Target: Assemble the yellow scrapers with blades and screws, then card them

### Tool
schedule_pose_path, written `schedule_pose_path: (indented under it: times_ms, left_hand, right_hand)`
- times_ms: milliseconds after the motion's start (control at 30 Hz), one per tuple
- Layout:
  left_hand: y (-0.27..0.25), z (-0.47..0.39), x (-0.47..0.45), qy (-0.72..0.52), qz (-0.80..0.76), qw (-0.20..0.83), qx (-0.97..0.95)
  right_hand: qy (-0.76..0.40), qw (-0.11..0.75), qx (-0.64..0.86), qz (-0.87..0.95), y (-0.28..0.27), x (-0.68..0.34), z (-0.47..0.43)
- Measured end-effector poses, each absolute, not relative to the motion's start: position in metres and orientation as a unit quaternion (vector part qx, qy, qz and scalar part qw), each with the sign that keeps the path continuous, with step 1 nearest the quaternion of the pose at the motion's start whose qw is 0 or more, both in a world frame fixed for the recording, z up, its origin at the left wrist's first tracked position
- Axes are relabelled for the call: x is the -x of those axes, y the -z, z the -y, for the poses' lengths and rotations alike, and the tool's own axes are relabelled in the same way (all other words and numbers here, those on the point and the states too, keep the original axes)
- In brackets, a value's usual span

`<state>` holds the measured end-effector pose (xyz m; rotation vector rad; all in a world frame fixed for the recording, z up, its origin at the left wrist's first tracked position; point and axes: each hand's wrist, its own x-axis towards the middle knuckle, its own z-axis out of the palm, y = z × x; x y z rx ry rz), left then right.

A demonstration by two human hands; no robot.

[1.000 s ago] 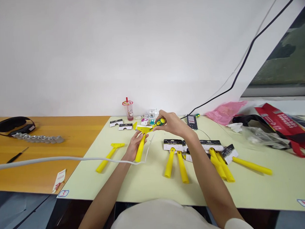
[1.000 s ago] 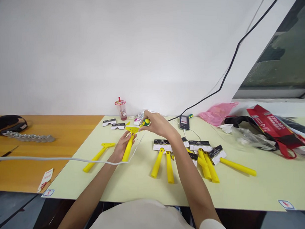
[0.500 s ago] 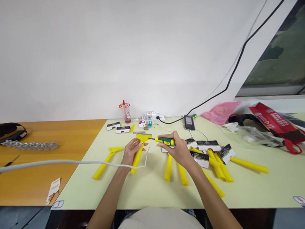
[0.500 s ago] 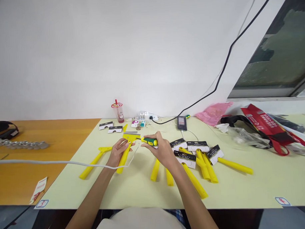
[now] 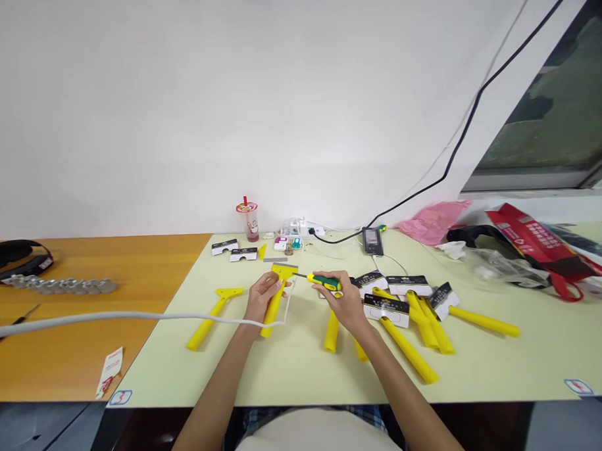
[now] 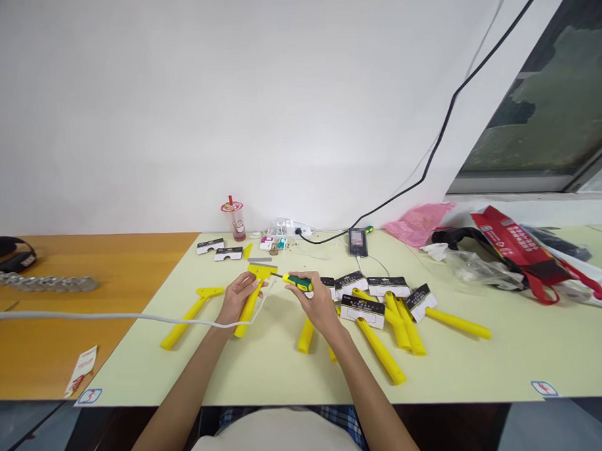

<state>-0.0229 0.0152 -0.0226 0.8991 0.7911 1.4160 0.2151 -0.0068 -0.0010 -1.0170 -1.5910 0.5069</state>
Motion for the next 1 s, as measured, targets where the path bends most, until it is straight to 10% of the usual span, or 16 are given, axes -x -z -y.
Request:
schedule_pose_path:
  times_ms: [1000]
  left_hand:
    - [0.063,-0.037,0.034,-0.616,-0.368,0.600,-0.353]
  right_hand:
    - [-0.091,0.422,0.520,0.737,0.045,-0.218,-0.017]
